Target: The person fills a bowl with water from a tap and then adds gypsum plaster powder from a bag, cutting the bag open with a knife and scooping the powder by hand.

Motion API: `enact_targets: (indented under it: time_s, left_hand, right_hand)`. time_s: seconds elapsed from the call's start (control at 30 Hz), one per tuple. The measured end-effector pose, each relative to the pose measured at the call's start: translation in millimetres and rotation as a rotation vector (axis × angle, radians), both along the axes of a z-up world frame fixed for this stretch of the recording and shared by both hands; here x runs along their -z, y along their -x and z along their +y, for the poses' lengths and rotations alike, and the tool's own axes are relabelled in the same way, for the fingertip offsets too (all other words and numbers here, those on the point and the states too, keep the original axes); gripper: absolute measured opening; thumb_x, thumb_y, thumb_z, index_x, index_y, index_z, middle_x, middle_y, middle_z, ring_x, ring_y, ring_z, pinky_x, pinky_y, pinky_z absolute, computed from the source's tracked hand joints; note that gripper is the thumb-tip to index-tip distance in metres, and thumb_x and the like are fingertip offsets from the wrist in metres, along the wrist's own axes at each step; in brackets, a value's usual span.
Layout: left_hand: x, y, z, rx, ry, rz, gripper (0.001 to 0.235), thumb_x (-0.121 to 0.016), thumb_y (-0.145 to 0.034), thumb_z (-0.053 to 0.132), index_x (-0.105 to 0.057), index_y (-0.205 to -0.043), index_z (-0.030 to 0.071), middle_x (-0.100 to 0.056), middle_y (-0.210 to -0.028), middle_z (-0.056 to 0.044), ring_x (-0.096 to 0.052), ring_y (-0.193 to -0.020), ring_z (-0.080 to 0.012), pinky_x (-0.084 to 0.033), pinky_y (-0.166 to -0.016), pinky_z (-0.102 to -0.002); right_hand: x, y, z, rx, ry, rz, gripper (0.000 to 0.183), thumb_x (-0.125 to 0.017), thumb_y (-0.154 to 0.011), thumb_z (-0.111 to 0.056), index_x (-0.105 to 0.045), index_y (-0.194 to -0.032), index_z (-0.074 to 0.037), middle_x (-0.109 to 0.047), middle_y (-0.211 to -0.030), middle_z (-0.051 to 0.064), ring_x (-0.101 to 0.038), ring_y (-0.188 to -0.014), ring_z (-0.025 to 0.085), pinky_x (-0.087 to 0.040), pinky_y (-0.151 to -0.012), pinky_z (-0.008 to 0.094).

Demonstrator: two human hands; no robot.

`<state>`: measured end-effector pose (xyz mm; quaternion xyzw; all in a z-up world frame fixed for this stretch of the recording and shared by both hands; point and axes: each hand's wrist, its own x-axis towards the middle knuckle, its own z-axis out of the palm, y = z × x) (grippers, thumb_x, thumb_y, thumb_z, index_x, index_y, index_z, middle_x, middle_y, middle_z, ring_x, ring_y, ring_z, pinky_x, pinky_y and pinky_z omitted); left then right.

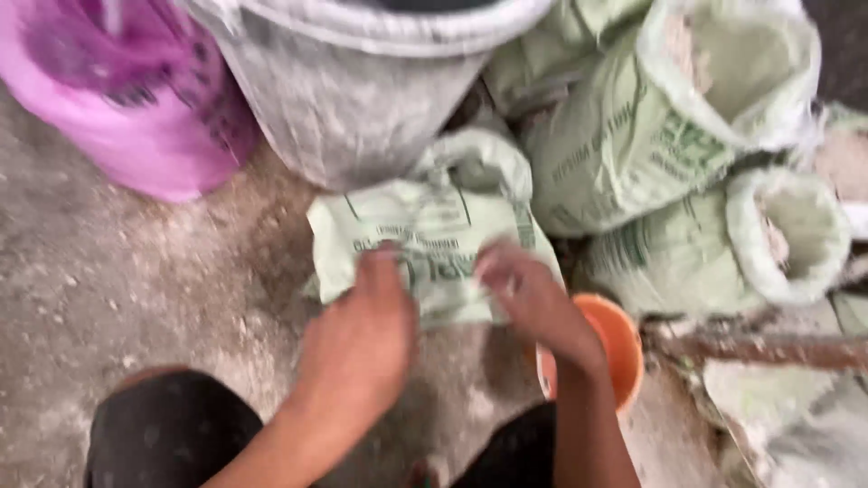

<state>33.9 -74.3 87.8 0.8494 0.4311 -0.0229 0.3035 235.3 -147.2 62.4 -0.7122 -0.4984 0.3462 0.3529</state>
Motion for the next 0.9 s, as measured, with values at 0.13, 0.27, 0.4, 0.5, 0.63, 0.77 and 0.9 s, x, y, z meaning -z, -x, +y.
enact_targets:
  time_s: [0.13, 0.27, 0.4, 0.5, 0.63, 0.77, 0.9]
  left_hand:
    - [63.4, 23.7, 32.4, -0.242, -0.284, -0.287, 0.032, -0.046, -0.101, 0.025, -0.049, -0.125, 0.005, -0.066, -0.093, -0.025, -0.070, -0.070, -0.0552, -0.055, -0.058, -0.065]
    - [98.8, 34.1, 36.0, -0.261, -0.259, -0.432, 0.027, -0.050, -0.096, 0.012, -0.052, -0.121, 0.001, -0.066, -0.090, -0.019, -0.072, -0.067, -0.0485, -0.058, -0.053, -0.057]
    - [101.7, 35.3, 38.8, -0.218, -0.246, -0.505, 0.025, -0.052, -0.097, 0.006, -0.055, -0.118, -0.006, -0.065, -0.089, -0.024, -0.073, -0.071, -0.0450, -0.060, -0.053, -0.051]
    - [101.1, 36.0, 41.9, -0.195, -0.157, -0.493, 0.025, -0.050, -0.098, 0.004, -0.055, -0.118, -0.011, -0.066, -0.091, -0.028, -0.074, -0.076, -0.0434, -0.062, -0.058, -0.050]
    - [99.8, 36.2, 45.8, -0.193, -0.119, -0.492, 0.022, -0.050, -0.099, 0.000, -0.056, -0.115, -0.013, -0.067, -0.088, -0.029, -0.075, -0.073, -0.0402, -0.061, -0.057, -0.048]
    - [86.0, 34.0, 43.3, -0.193, -0.087, -0.455, 0.021, -0.048, -0.102, 0.003, -0.055, -0.114, -0.012, -0.066, -0.087, -0.028, -0.075, -0.073, -0.0377, -0.061, -0.057, -0.046]
    - [66.0, 21.9, 33.3, -0.100, -0.146, -0.692, 0.021, -0.058, -0.102, 0.009, -0.055, -0.111, -0.010, -0.061, -0.122, -0.035, -0.073, -0.067, -0.0361, -0.062, -0.053, -0.046]
  right_hand:
    - [-11.0, 48.0, 10.9, -0.579, 0.307, -0.193, 0.026, -0.065, -0.090, -0.026, -0.070, -0.089, 0.000, -0.070, -0.085, 0.029, -0.067, -0.080, 0.051, -0.051, -0.074, 0.061]
    - [44.1, 63.1, 9.5, -0.529, 0.433, -0.387, 0.030, -0.068, -0.089, -0.037, -0.073, -0.091, -0.008, -0.072, -0.087, 0.017, -0.073, -0.087, 0.041, -0.056, -0.079, 0.054]
    - [82.0, 76.2, 19.7, -0.338, 0.273, -0.555, 0.027, -0.072, -0.090, -0.036, -0.068, -0.101, -0.012, -0.064, -0.093, 0.008, -0.070, -0.093, 0.032, -0.057, -0.077, 0.045]
    - [110.9, 87.0, 21.3, -0.352, 0.140, -0.730, 0.022, -0.073, -0.088, -0.030, -0.070, -0.101, -0.013, -0.063, -0.094, 0.006, -0.067, -0.093, 0.028, -0.057, -0.072, 0.041]
    - [128.9, 82.4, 27.3, -0.369, 0.098, -0.822, 0.022, -0.075, -0.081, -0.032, -0.072, -0.097, -0.017, -0.062, -0.093, 0.001, -0.064, -0.092, 0.024, -0.056, -0.069, 0.039]
    - [87.7, 57.0, 41.3, -0.277, 0.198, -0.612, 0.021, -0.059, -0.092, -0.028, -0.069, -0.103, -0.014, -0.063, -0.105, 0.008, -0.061, -0.104, 0.029, -0.056, -0.076, 0.040]
    - [73.3, 20.7, 34.2, -0.185, -0.154, -0.276, 0.010, -0.051, -0.092, -0.010, -0.059, -0.092, -0.005, -0.058, -0.093, 0.015, -0.063, -0.094, 0.039, -0.052, -0.080, 0.046]
